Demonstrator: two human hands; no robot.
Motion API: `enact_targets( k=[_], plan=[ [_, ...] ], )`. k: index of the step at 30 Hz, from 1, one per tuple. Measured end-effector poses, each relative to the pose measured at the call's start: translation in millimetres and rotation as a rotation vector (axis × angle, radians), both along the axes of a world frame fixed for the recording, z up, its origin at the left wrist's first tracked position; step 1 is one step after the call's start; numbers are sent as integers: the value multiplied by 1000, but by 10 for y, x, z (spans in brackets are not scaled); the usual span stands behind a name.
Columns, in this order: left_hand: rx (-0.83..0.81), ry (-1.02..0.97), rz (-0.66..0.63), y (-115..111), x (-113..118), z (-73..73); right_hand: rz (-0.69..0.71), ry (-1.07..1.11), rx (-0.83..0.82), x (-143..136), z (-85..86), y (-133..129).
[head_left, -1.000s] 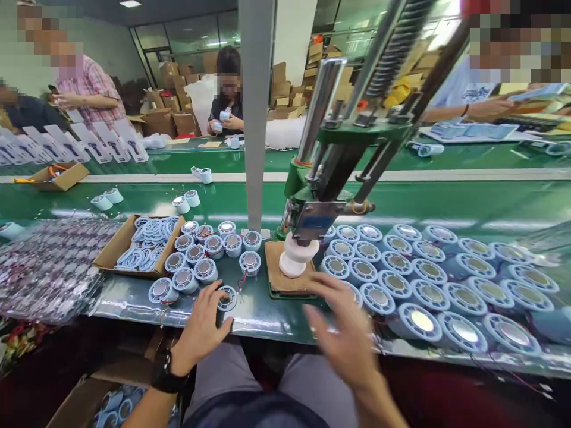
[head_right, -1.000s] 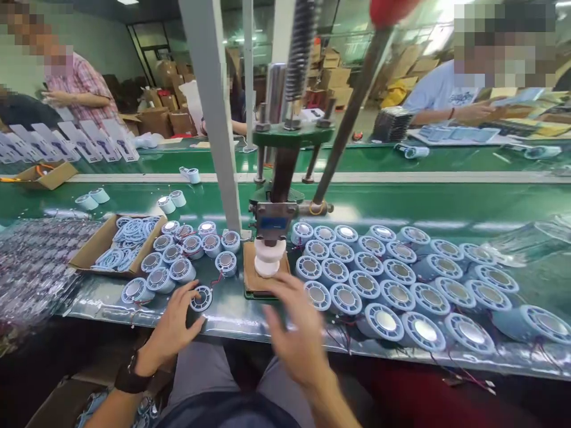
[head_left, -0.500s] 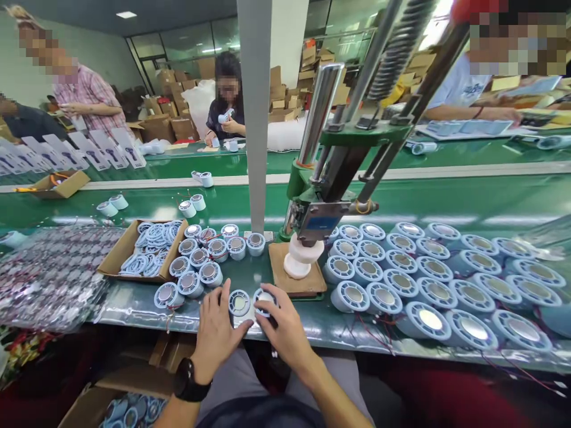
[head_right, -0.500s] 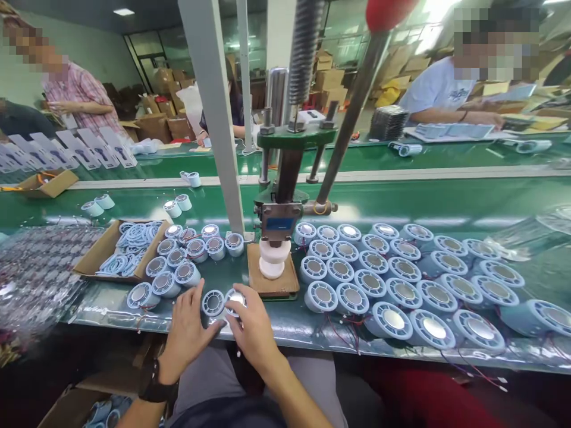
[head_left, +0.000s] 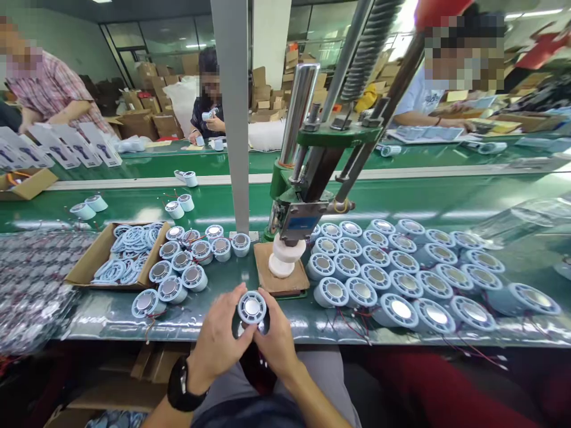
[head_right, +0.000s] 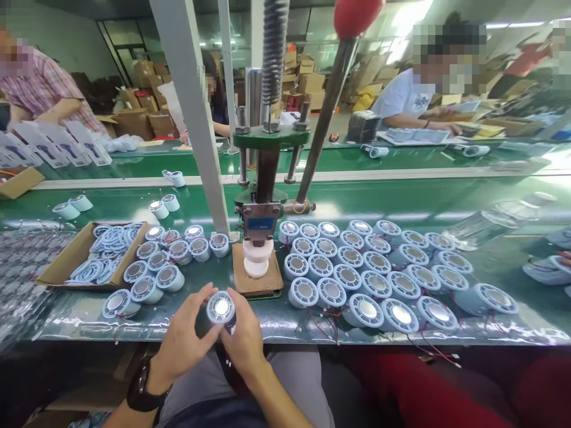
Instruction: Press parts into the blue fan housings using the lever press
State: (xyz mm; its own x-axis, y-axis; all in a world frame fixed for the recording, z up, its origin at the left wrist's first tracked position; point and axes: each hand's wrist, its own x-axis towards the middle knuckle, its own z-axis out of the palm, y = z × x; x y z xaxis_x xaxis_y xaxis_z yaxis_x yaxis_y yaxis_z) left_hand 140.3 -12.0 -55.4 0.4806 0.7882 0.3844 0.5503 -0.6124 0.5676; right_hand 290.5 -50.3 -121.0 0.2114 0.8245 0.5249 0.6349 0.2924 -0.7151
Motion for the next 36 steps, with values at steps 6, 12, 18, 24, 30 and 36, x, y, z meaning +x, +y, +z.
enact_targets(
  k=[6,12,18,24,30,36],
  plan=[
    [-49,10,-3,17,93,-12,-66,13,53,-42,-92,-14],
    [-215,-99,26,-2,111,-35,-87,56,10,-53,-125,-17],
    [-230,-148,-9,-7,127,-51,-43,75,26,-41,-40,-11],
    [-301,-169,8,-16,116,-116,0,36,-1,-38,18,12],
    [-370,-235,69,-87,202,-284,161,-236,-175,143,176,-82],
    [-466,-213,72,246,219,-18,-23,-462,209,1025,1905,187]
  ],
)
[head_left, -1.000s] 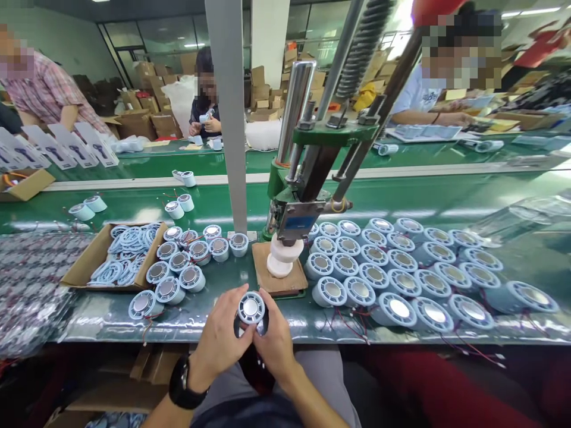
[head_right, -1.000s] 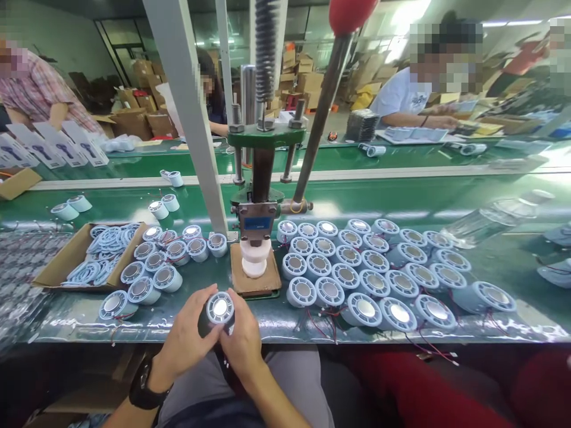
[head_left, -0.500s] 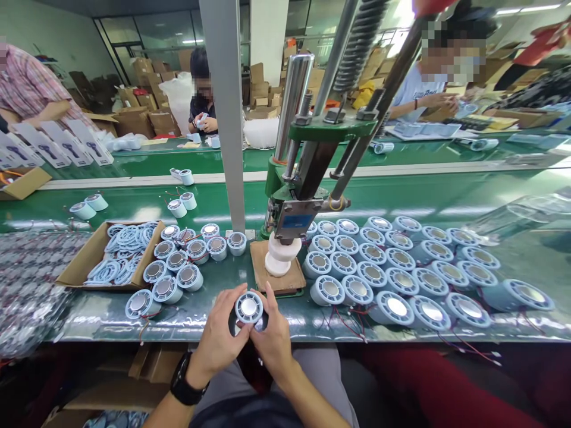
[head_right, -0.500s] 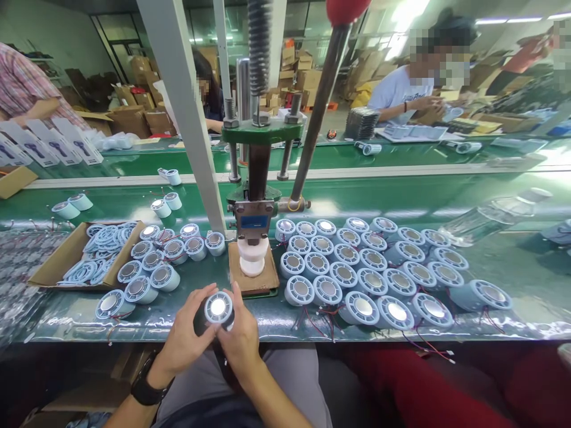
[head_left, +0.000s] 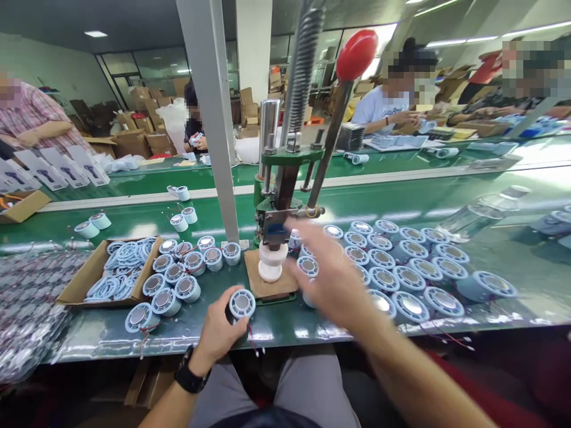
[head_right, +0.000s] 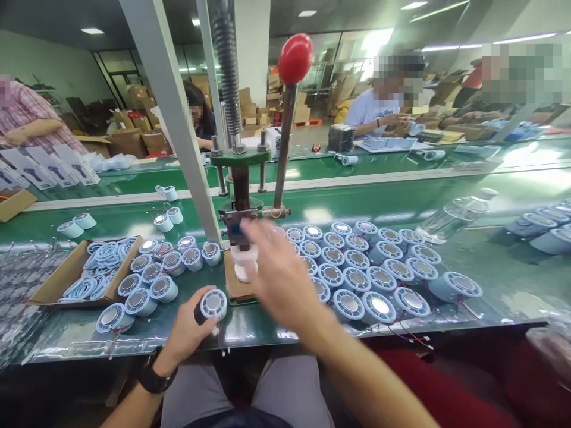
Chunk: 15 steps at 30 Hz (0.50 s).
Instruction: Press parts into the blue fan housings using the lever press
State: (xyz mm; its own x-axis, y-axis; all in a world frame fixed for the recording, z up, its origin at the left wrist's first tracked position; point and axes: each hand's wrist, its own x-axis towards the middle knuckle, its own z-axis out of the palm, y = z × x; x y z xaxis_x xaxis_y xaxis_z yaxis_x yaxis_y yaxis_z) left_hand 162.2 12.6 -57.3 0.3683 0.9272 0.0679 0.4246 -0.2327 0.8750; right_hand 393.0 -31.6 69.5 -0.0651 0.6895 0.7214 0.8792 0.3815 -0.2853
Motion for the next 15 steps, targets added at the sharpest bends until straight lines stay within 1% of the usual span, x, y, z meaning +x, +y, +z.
enact_targets(
  k=[1,2,3,4,5,6,7,8,10,12,15],
  plan=[
    [23,-21,16,105,37,79,-56,6,167,143,404,126],
    [47,-53,27,213,92,155,-114,24,295,265,789,271],
    [64,-91,28,318,162,222,-162,73,376,361,1134,431],
    [71,-130,21,413,243,276,-175,137,405,431,1422,600],
    [68,-169,7,495,328,314,-168,210,375,477,1644,768],
    [59,-206,-8,562,409,337,-148,285,317,503,1797,926],
    [51,-236,-22,611,482,346,-122,348,257,514,1887,1066],
    [43,-258,-30,645,542,343,-96,394,209,515,1925,1181],
    [35,-287,-31,676,622,315,-74,446,197,507,1903,1319],
    [17,-337,-53,676,666,277,-61,452,242,502,1841,1345],
    [-21,-444,-125,669,738,230,-36,447,276,512,1796,1292]
  ],
)
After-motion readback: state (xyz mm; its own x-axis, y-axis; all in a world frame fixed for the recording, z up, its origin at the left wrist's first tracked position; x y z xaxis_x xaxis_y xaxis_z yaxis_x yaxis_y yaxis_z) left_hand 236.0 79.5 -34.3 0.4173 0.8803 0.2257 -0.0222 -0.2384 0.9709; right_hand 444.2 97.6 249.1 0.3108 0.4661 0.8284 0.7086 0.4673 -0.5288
